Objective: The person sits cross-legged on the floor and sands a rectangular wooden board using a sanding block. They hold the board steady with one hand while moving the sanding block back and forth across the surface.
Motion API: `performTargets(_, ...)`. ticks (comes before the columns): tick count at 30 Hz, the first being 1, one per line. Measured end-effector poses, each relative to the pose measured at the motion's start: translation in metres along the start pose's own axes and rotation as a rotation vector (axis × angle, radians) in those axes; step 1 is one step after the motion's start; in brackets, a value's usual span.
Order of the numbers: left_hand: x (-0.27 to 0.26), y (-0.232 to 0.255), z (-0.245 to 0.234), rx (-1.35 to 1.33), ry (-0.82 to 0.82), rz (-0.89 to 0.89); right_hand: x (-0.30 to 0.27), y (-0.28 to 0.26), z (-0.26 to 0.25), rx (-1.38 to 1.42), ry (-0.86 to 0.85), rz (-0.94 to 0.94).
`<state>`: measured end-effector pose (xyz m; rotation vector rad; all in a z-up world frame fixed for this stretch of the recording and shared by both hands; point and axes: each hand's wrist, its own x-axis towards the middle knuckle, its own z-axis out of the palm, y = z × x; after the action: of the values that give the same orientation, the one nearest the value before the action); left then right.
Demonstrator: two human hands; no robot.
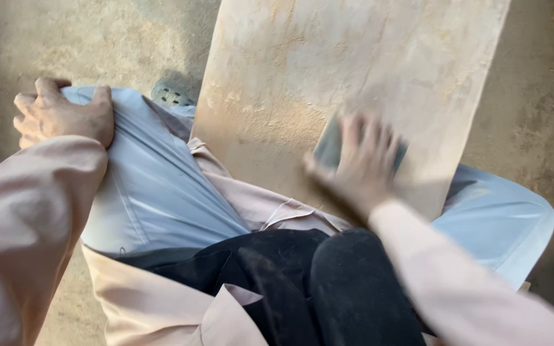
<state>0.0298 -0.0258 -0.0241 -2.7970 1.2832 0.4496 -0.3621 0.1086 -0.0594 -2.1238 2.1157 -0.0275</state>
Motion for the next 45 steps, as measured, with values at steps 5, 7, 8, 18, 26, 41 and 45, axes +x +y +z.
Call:
performTargets(5, 0.001, -0.004, -0.004, -0.020, -0.030, -0.041, 0.170, 0.069, 0.023, -0.099, 0.265, 0.041)
performTargets(7, 0.000, -0.005, -0.007, -0.045, -0.041, -0.038, 0.190, 0.061, 0.011, -0.147, 0.471, -0.036)
performTargets(8, -0.001, -0.006, -0.008, -0.054, -0.050, -0.032, 0.181, 0.049, 0.003, -0.104, 0.470, -0.013)
performTargets(18, 0.013, -0.011, 0.001, -0.027, -0.002, 0.012, 0.018, -0.047, -0.011, -0.034, 0.057, -0.111)
performTargets(26, 0.005, -0.008, -0.009, -0.037, -0.055, -0.045, 0.190, -0.003, -0.001, 0.048, 0.238, 0.102)
performTargets(41, 0.011, -0.007, -0.008, -0.039, -0.053, -0.035, 0.187, -0.010, 0.005, -0.059, 0.332, -0.011)
performTargets(45, 0.008, -0.001, -0.011, -0.048, -0.035, -0.025, 0.221, 0.000, -0.005, -0.070, 0.291, 0.146)
